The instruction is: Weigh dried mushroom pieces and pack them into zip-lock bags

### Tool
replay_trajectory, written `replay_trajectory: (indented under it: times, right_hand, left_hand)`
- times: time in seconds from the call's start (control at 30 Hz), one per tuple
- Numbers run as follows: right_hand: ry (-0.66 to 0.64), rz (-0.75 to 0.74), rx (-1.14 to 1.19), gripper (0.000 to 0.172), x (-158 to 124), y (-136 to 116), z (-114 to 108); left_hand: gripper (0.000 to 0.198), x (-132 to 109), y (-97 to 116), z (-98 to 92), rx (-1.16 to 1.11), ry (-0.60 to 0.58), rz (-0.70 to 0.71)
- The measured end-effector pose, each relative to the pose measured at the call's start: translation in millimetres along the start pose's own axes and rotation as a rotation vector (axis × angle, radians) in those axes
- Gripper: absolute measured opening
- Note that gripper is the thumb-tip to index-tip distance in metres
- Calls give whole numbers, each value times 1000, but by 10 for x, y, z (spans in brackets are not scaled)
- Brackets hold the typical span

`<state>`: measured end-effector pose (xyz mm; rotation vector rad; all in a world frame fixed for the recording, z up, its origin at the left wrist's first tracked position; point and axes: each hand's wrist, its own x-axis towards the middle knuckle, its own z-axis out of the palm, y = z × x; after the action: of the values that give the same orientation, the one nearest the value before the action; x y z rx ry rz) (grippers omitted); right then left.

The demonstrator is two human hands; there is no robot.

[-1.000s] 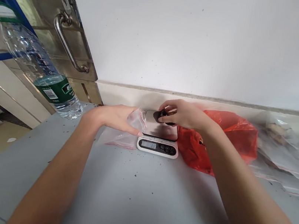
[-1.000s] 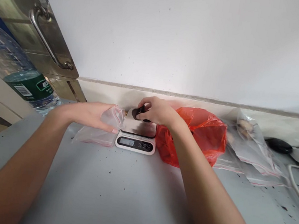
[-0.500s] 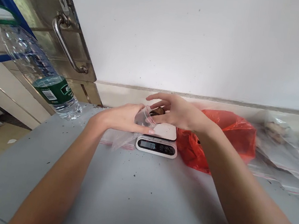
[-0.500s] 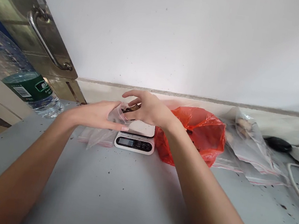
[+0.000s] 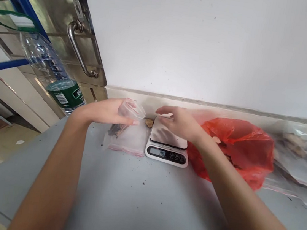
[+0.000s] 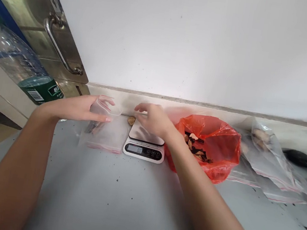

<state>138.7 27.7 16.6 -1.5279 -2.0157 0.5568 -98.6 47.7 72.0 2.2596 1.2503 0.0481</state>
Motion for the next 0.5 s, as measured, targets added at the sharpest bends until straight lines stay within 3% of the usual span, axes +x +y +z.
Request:
replay_trajectory:
  times: [0.1,0.2,0.5]
  right_hand:
    - [-139,-44,-264,31,29,-55,225]
    - [-208,-70,-362,27,34,-129,393]
    - [-149,39,-379,30,32,-249,491]
  left_hand:
    - [48,5,-73,1,17,-28,-48]
    - [52,15,-92,20,13,-55,-100]
    - [43,7,-161,-10,36,-88,-51]
